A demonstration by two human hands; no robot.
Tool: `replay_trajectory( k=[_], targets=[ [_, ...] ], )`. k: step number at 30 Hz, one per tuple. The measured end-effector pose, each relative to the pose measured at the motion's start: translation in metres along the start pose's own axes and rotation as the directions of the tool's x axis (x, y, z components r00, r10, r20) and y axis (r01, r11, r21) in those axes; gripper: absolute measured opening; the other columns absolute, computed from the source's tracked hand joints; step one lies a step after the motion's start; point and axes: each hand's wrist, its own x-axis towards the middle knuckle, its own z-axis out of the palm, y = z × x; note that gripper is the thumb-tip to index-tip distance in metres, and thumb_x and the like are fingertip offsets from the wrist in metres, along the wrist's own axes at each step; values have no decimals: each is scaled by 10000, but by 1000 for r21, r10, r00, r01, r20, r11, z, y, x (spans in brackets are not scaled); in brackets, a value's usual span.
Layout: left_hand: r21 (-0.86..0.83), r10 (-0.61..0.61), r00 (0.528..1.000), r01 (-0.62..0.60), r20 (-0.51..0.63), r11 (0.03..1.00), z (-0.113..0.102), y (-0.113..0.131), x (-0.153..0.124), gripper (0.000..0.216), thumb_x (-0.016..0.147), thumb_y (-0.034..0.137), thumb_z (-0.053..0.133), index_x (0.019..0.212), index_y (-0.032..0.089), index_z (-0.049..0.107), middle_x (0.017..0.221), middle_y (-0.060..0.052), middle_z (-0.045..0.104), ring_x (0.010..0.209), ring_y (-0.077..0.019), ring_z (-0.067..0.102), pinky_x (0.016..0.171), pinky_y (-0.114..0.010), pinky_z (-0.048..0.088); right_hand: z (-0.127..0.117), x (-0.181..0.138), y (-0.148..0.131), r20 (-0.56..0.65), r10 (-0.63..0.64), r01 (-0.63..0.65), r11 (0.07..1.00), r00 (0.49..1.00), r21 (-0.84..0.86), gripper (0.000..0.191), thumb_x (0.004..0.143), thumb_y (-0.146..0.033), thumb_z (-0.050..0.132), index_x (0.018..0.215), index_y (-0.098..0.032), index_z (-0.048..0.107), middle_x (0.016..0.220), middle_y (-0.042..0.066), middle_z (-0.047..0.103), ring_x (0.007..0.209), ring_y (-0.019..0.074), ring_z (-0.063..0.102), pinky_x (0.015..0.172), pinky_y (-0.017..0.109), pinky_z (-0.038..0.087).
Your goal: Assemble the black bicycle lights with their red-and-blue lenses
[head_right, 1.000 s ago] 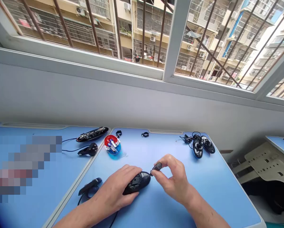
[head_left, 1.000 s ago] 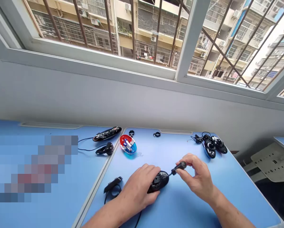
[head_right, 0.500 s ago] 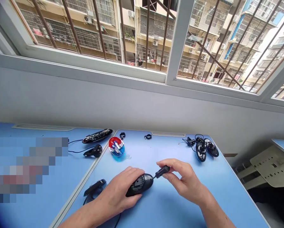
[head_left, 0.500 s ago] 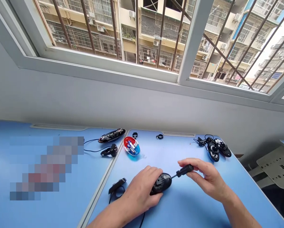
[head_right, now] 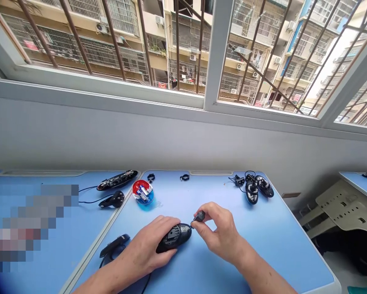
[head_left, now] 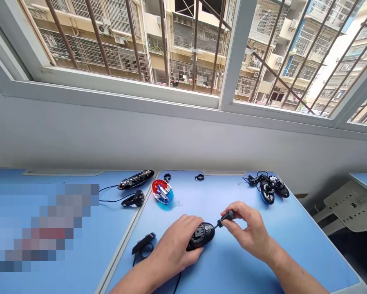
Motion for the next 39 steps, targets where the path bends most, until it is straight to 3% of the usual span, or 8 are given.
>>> replay_trajectory(
  k=[6,10,14,17,22,28,39],
  targets=[
    [-24,-31,999,32,25,999,-7,6,0,389,667,76,557,1031,212,556,1003,-42,645,919,-259,546,800,-381,451,5,0,11,-93,172,-161,980,981,119,82,882,-271,598,851,-200,573,734,11,658,620,129,657,592,237,583],
    [-100,-114,991,121,75,988,-15,13,-2,552,652,121,643,1188,223,561,1171,-68,586,1049,-277,528,890,-392,450,-1,0,20,-168,306,-267,938,937,220,138,866,-331,629,837,-200,599,723,9,659,626,137,650,591,255,585],
    [-144,-210,968,229,138,963,-20,17,-4,812,648,162,689,1410,217,413,1259,-97,508,1124,-285,502,953,-394,438,-11,1,23,-227,368,-302,912,902,279,164,858,-367,655,882,-205,637,810,28,671,680,148,658,589,262,598],
    [-162,-236,959,260,156,952,-27,17,-6,838,669,143,646,1449,183,341,1287,-108,483,1186,-269,468,1019,-371,395,-16,1,23,-254,382,-306,906,889,294,151,864,-361,659,918,-220,650,845,26,677,704,149,664,588,257,610],
    [-66,-325,925,343,195,937,-44,20,-7,564,674,185,621,1229,183,524,1155,-84,526,1043,-274,530,868,-362,463,-14,-1,25,-240,352,-289,922,905,259,137,873,-328,649,968,-230,650,869,35,711,719,155,674,587,262,630],
    [28,-383,904,385,189,923,-46,16,-6,461,696,249,636,1147,190,564,1033,-53,524,934,-263,557,764,-334,457,-4,-5,25,-95,219,-205,969,971,141,122,880,-228,617,998,-236,648,872,29,728,689,130,677,602,221,617],
    [19,-360,928,359,94,933,-32,-4,-7,475,757,230,594,1223,184,512,1136,-87,565,1028,-272,577,861,-357,461,-1,-10,18,48,130,-136,983,990,128,200,892,-158,576,1056,-267,611,872,11,723,696,127,663,611,225,595]
  ],
)
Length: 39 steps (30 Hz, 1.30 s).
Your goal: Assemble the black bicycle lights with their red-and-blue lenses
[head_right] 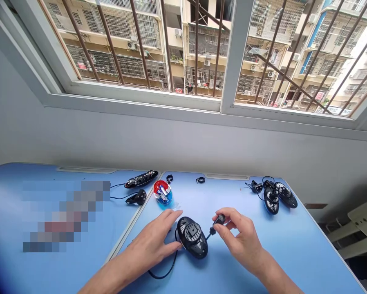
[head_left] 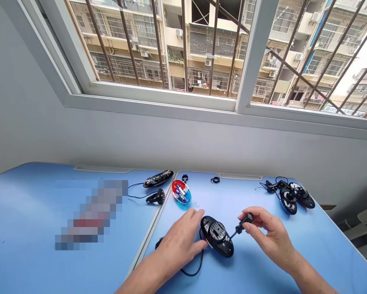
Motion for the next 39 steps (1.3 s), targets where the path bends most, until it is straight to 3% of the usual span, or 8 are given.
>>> replay_trajectory(
  k=[6,11,15,19,25,30,39],
  targets=[
    [37,26,1000,-26,8,999,0,2,-3,431,808,199,497,1238,205,518,1006,-72,667,935,-275,636,804,-370,498,0,0,-3,23,43,-45,996,999,71,201,884,-168,591,1054,-270,622,871,12,725,686,131,659,609,242,600],
    [-36,41,997,-43,-64,998,0,10,-10,629,790,251,515,1408,193,411,1311,-117,596,1151,-312,585,958,-389,475,8,-2,-6,43,129,-135,973,991,189,152,871,-210,632,1017,-250,645,880,26,740,680,129,666,624,246,608],
    [-120,126,990,-132,-57,984,8,18,-13,726,718,272,612,1412,200,411,1408,-118,522,1276,-337,482,1067,-429,407,14,-3,-8,101,174,-198,929,979,312,153,878,-273,634,1023,-225,644,915,50,742,706,146,688,635,272,622],
    [-76,123,992,-126,-43,989,29,13,-8,817,688,256,670,1440,166,366,1470,-175,426,1320,-368,413,1089,-497,369,4,2,-10,62,128,-140,961,990,238,134,861,-255,651,987,-211,663,869,47,751,694,154,704,641,275,619],
    [-14,203,972,-206,-119,978,45,-7,-4,733,744,154,570,1443,262,378,1349,-120,506,1195,-314,518,973,-419,482,-15,9,-9,-250,89,-52,987,964,152,164,874,-230,641,1038,-231,653,887,48,758,707,157,713,596,265,631],
    [-20,272,960,-274,-68,962,39,-4,-9,832,691,21,503,1458,301,343,1329,-82,531,1164,-279,519,1005,-398,452,-13,8,-10,-242,-16,34,997,970,71,218,876,-171,628,1079,-250,646,902,33,757,710,141,707,623,252,630],
    [-51,228,970,-233,-84,971,46,-4,-5,714,732,114,610,1398,297,432,1310,-81,550,1134,-302,529,964,-422,466,-9,7,-13,-181,-92,91,996,979,-19,195,898,-191,599,1087,-219,634,885,57,758,719,168,724,605,272,633]
  ],
)
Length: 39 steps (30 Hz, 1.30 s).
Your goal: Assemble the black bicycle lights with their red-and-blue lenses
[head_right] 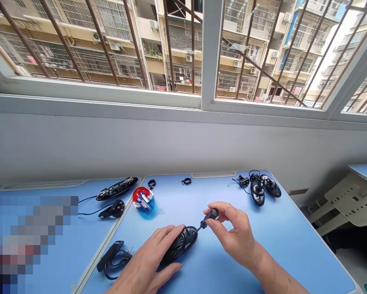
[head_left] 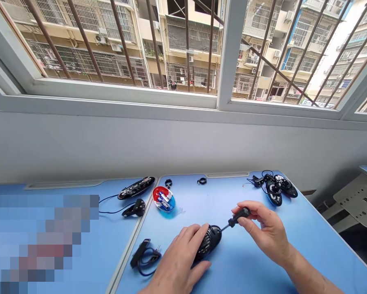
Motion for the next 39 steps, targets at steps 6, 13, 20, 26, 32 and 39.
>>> replay_trajectory(
  k=[6,13,20,26,32,39],
  targets=[
    [0,45,999,-45,-15,999,0,0,2,674,751,83,574,1367,324,445,1289,-64,568,1109,-294,541,960,-420,463,2,0,-1,28,-5,5,1000,1000,-3,213,895,-177,599,1100,-228,629,888,49,757,716,166,732,608,263,635],
    [-7,56,998,-56,4,998,-2,4,3,689,749,68,565,1376,319,430,1298,-56,564,1093,-283,536,951,-402,456,2,-2,-2,76,-104,109,992,992,-65,330,915,-159,581,1228,-262,577,901,44,745,710,160,714,601,270,628],
    [-38,68,998,-67,15,997,-3,6,4,689,742,67,546,1382,294,431,1313,-60,557,1089,-273,517,961,-403,438,-1,0,-6,178,-261,285,950,949,-128,410,922,-115,569,1291,-290,532,889,52,744,760,194,717,659,330,618],
    [-69,54,998,-51,36,996,-6,10,3,661,750,84,533,1371,292,444,1290,-56,568,1078,-272,513,953,-402,438,-1,3,-11,197,-293,327,929,936,-171,336,929,-160,572,1242,-281,552,828,47,744,653,184,692,572,310,589],
    [-69,75,997,-73,32,995,-9,14,6,613,762,74,537,1331,287,460,1242,-52,576,1039,-264,521,916,-387,440,6,1,-4,144,-259,285,937,955,-200,251,932,-193,583,1172,-260,553,769,36,709,614,169,659,544,295,571],
    [-60,60,998,-58,35,997,-9,15,6,588,753,87,544,1305,277,470,1228,-57,584,1033,-271,518,906,-397,433,22,-6,-2,-48,-118,104,969,992,-225,57,914,-247,607,937,-236,556,736,19,704,590,158,672,505,258,570]
  ],
)
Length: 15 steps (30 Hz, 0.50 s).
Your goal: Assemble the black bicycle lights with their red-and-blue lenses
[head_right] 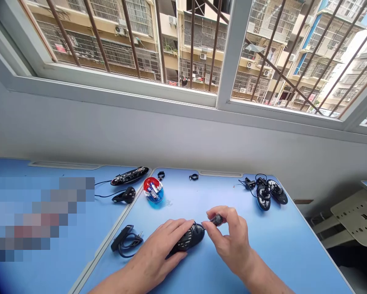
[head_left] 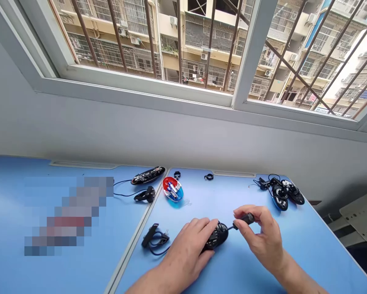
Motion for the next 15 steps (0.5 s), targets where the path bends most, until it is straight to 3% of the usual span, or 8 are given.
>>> replay_trajectory(
  k=[2,7,11,13,15],
  targets=[
    [-6,4,1000,-4,-5,1000,0,-1,0,596,751,84,544,1310,276,466,1231,-57,582,1037,-270,518,907,-397,435,1,-2,1,43,16,-18,999,999,36,98,933,-270,591,1021,-236,565,780,24,727,633,161,705,544,253,602],
    [-17,9,1000,-9,-3,1000,-1,-2,0,630,743,64,563,1325,279,448,1249,-56,571,1055,-269,512,922,-399,428,-10,0,6,200,-144,130,988,969,82,407,991,-203,467,1392,-263,429,1048,91,733,886,189,731,724,307,640],
    [-37,9,1000,-9,1,999,-4,0,-2,627,761,57,570,1328,287,436,1263,-51,564,1072,-264,508,940,-395,419,-29,8,4,384,-177,169,984,906,54,516,980,-104,378,1477,-240,348,1346,127,595,1192,235,613,981,422,549],
    [-44,15,1000,-15,9,999,-5,1,-2,630,770,52,569,1335,289,425,1271,-47,559,1081,-260,504,949,-396,414,-35,11,3,426,-175,154,984,887,84,533,979,-85,364,1493,-219,320,1348,129,595,1219,226,594,1002,406,535],
    [-38,20,1000,-20,17,999,-4,1,-3,634,770,50,576,1338,287,420,1277,-48,553,1079,-262,501,948,-402,413,-36,12,4,427,-173,125,982,887,140,506,984,-99,391,1473,-226,357,1236,112,671,1120,201,659,937,352,577]
  ],
)
